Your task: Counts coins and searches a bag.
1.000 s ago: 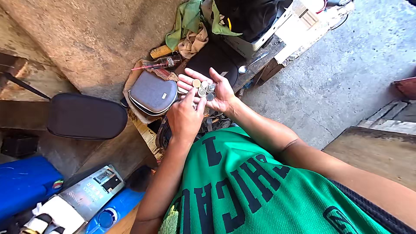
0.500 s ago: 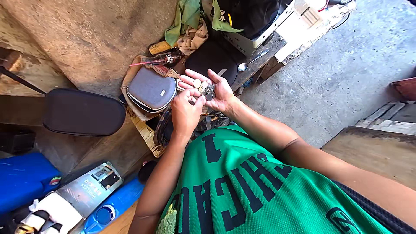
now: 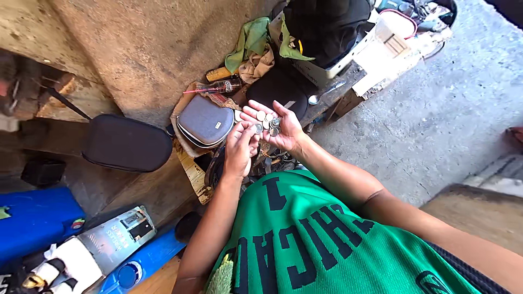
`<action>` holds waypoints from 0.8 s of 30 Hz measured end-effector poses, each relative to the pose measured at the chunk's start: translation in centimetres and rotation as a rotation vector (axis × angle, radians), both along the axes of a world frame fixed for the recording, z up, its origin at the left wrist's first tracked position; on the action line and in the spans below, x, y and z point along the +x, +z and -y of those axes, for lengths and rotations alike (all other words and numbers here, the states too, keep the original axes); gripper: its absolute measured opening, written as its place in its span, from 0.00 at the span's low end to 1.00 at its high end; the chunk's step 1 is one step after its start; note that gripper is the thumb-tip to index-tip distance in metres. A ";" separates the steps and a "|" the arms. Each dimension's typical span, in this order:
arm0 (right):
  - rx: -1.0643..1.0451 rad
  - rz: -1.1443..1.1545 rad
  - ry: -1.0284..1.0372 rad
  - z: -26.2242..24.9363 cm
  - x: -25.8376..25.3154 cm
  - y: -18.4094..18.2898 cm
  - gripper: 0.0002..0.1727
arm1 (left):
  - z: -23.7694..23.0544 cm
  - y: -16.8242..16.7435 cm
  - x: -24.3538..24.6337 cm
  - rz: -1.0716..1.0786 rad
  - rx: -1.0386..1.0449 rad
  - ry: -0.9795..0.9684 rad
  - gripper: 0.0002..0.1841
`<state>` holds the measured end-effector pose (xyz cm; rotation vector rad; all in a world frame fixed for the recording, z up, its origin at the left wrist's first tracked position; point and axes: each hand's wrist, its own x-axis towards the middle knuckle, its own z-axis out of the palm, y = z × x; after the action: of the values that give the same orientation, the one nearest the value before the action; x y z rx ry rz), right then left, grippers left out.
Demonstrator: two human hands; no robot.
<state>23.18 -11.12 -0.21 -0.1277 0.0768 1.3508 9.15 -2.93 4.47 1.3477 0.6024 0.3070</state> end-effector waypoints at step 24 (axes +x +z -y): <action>-0.142 0.241 0.108 -0.8 -2.1 0.6 0.48 | -1.3 0.6 -0.2 -0.338 0.864 -0.117 0.16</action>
<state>21.09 -10.30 0.41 -0.4178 -0.0379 1.4284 8.94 -1.64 5.04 2.2895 0.6969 0.2511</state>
